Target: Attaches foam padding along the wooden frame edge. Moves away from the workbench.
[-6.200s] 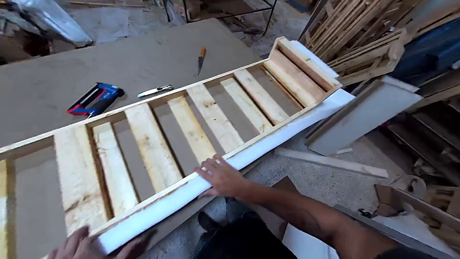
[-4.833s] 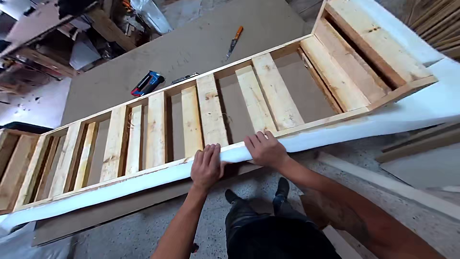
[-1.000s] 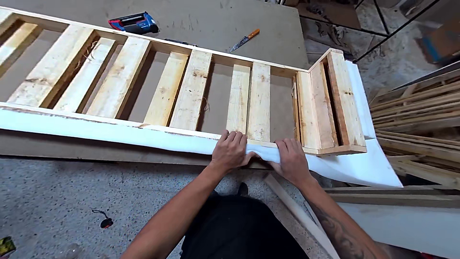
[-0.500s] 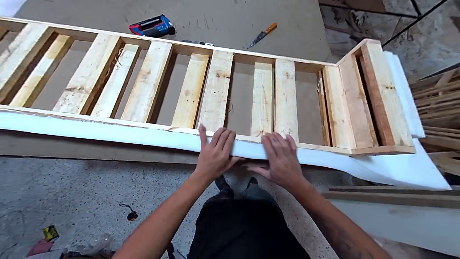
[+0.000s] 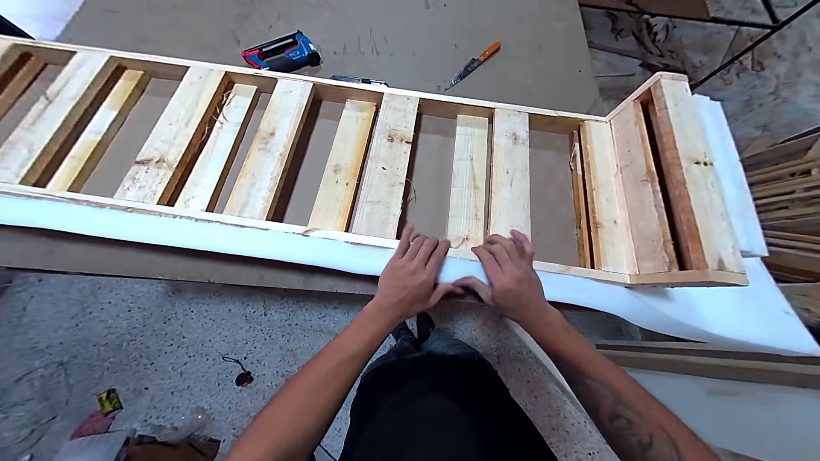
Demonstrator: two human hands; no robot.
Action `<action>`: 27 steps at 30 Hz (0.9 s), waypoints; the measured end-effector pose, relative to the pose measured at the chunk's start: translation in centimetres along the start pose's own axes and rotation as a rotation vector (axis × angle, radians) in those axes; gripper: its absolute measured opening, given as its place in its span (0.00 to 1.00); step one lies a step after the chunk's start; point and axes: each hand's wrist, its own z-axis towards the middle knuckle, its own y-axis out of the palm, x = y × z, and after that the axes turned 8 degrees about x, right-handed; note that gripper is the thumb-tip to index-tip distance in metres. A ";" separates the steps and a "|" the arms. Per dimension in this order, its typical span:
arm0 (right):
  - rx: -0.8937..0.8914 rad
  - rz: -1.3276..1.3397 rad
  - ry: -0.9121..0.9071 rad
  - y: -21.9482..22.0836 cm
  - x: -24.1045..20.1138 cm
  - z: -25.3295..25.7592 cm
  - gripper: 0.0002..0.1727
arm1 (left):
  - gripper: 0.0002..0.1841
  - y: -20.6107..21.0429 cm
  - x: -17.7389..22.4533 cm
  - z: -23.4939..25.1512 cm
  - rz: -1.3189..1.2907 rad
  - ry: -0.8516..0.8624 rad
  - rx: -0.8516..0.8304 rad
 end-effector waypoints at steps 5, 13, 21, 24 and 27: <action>0.172 0.255 0.071 0.2 0.5 1.3 0.17 | 0.29 1.3 0.1 0.6 0.009 0.015 0.097; -0.003 0.207 0.035 0.2 0.6 -1.0 0.27 | 0.28 1.4 0.9 1.7 0.116 0.053 0.111; 0.014 0.213 0.082 3.5 -10.7 4.9 0.57 | 0.57 -10.2 -9.0 -5.9 0.195 -0.249 0.079; 0.073 0.062 0.118 7.9 -12.2 6.7 0.55 | 0.53 -10.1 -13.1 -4.9 0.166 -0.062 0.018; 0.179 -0.012 0.112 9.4 -12.2 6.7 0.40 | 0.37 -8.2 -14.8 -4.4 0.054 0.128 0.023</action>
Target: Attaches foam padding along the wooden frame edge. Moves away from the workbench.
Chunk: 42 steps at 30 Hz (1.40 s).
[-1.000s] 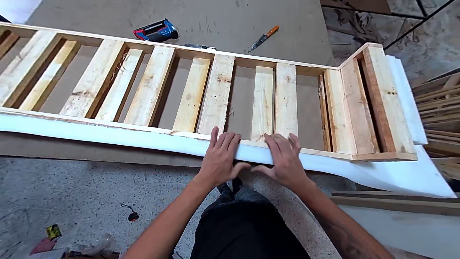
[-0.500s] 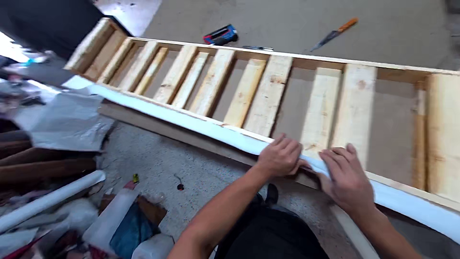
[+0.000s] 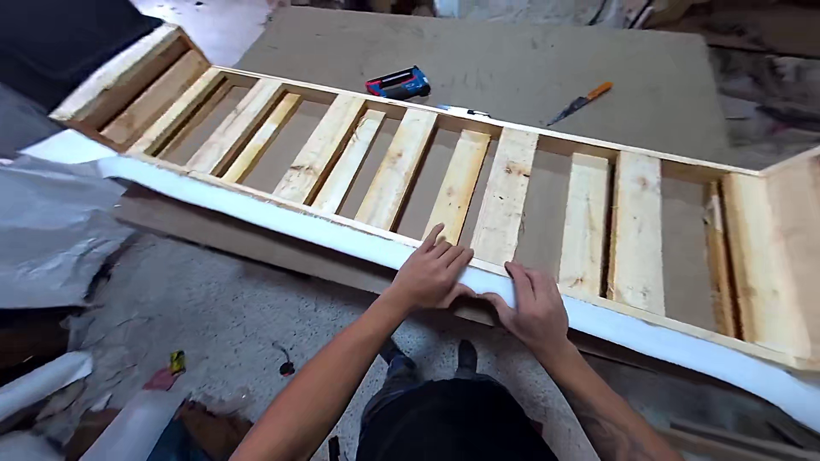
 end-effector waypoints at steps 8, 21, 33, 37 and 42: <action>-0.148 0.025 0.142 -1.6 -1.6 0.8 0.49 | 0.46 -0.4 -0.4 -1.1 -0.115 -0.039 -0.127; 0.005 -0.088 0.047 1.4 -0.9 -0.8 0.28 | 0.26 2.3 -0.5 -1.3 -0.013 -0.086 0.143; -0.156 0.093 0.234 -1.1 -7.8 2.8 0.57 | 0.43 -6.6 -4.4 -7.2 -0.005 -0.236 0.032; -0.172 0.166 0.117 5.9 -14.8 5.4 0.56 | 0.56 -8.7 -12.4 -9.7 0.181 -0.273 0.007; -0.109 -0.019 -0.012 11.8 -18.0 8.1 0.53 | 0.57 -9.2 -15.8 -10.3 0.220 -0.238 -0.066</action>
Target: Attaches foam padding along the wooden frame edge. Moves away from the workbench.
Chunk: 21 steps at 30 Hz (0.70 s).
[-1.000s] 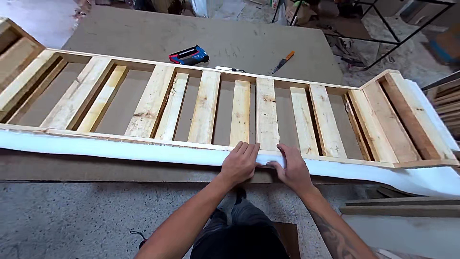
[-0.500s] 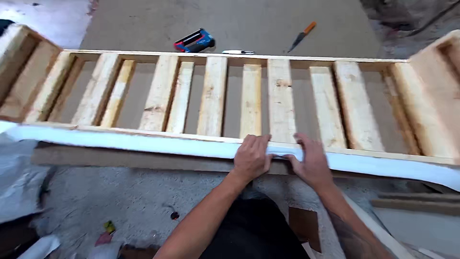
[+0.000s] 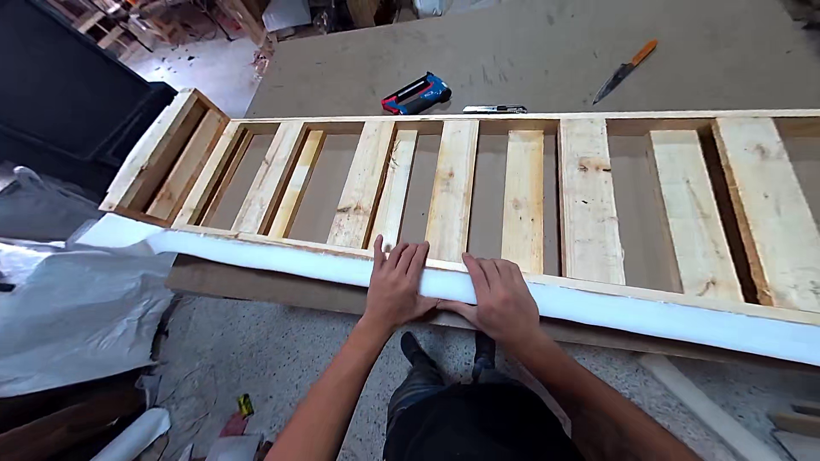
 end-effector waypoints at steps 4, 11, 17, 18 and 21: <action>0.082 -0.143 -0.003 0.9 0.2 0.3 0.50 | 0.47 -0.8 -4.3 -1.6 -0.002 0.033 0.000; 0.016 -0.135 0.147 0.1 -1.5 0.7 0.47 | 0.31 1.3 -7.7 -0.4 -0.113 0.222 0.154; 0.072 -0.283 0.216 1.7 -2.6 1.0 0.46 | 0.27 1.9 -6.8 -0.7 -0.103 0.102 0.212; 0.077 -0.284 0.237 1.8 -2.7 1.2 0.44 | 0.26 1.8 -6.5 -0.7 -0.109 0.072 0.202; 0.015 -0.167 0.262 0.5 -3.0 1.1 0.46 | 0.32 -0.2 -5.6 -1.1 -0.148 -0.007 0.024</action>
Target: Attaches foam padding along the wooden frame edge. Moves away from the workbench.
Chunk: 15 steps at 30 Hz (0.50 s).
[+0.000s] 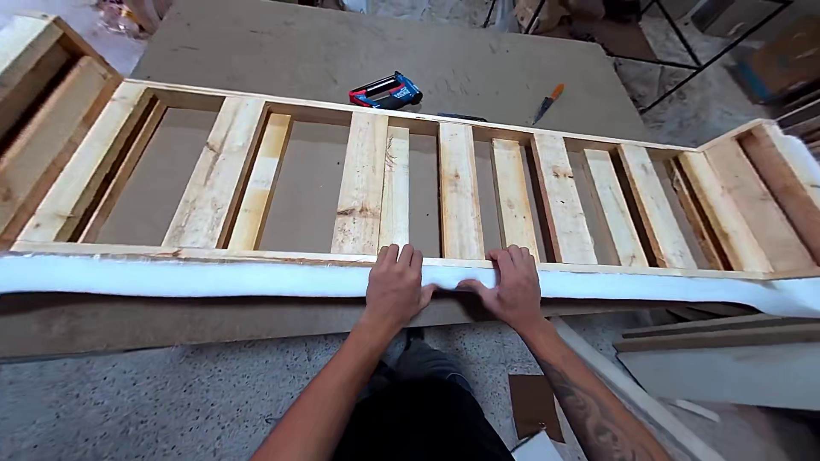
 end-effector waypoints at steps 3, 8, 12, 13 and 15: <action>-0.145 0.058 -0.043 -2.3 1.3 -0.7 0.58 | 0.56 -1.1 0.4 0.2 -0.041 -0.025 -0.134; 0.006 0.009 -0.046 -0.5 3.0 -1.7 0.39 | 0.46 1.5 0.9 0.7 -0.036 0.016 0.012; 0.030 0.043 0.077 -0.6 1.8 -0.9 0.34 | 0.38 1.9 1.8 1.3 -0.040 -0.041 0.081; 0.003 0.068 0.108 -1.4 1.2 -1.2 0.37 | 0.40 1.2 1.8 1.0 -0.077 -0.047 0.063; 0.000 0.119 0.111 -2.6 -0.7 -2.1 0.52 | 0.49 -1.5 0.7 -0.4 -0.183 -0.046 0.014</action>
